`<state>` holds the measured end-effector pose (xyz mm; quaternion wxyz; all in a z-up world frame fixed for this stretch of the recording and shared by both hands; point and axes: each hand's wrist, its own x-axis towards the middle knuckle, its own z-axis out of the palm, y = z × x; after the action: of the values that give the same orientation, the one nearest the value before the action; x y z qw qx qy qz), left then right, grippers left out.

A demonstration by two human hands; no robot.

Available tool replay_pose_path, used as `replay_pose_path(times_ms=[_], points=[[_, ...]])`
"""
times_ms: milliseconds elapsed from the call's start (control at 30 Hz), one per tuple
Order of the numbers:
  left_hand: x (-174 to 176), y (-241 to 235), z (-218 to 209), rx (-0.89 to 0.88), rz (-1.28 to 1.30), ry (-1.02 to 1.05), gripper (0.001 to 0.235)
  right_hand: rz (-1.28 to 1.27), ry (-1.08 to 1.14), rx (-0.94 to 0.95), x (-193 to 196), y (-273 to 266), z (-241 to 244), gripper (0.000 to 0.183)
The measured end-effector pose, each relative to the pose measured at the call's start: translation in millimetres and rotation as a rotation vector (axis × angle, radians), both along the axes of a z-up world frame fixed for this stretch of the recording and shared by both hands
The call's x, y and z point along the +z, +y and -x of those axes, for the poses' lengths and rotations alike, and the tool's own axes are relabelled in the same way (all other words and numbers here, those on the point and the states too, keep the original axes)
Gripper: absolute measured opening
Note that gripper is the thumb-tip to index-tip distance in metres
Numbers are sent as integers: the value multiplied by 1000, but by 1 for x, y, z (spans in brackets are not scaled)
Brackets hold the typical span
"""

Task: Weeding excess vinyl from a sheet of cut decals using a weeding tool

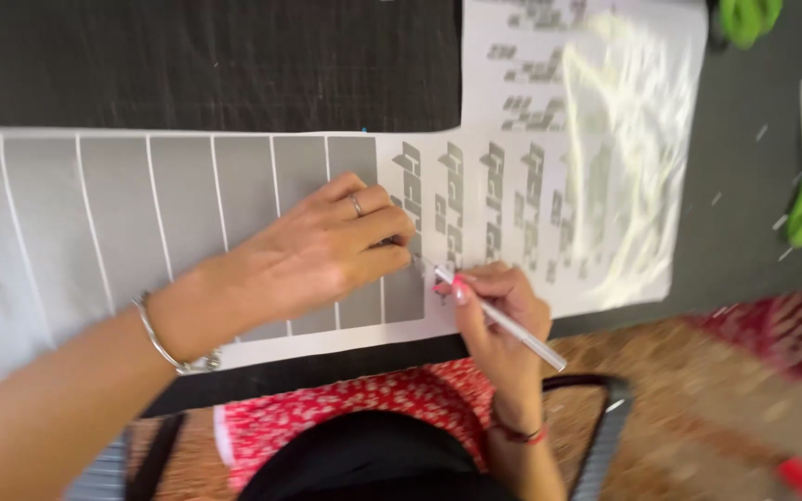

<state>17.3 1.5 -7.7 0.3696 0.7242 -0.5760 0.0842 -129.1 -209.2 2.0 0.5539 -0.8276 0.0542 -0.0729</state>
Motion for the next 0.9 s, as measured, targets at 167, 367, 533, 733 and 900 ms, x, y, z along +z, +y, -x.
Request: replay_pose_path(times_ms=[167,367,533,733,900], points=[[-16,-1,-2,-80,18,26,26,31,-88,21,-7,-3,-1,7],[-15,-3,1,-81,7,93,19,52,-101,-20,-3,3,-4,8],[-14,-2,4,-116,-5,123,23,62,-89,-3,-12,-4,0,7],[-8,-4,-4,-193,55,140,13,133,-230,-158,-35,-9,-7,25],[6,-1,-1,-171,24,149,13,5,-243,-256,-34,3,-2,21]])
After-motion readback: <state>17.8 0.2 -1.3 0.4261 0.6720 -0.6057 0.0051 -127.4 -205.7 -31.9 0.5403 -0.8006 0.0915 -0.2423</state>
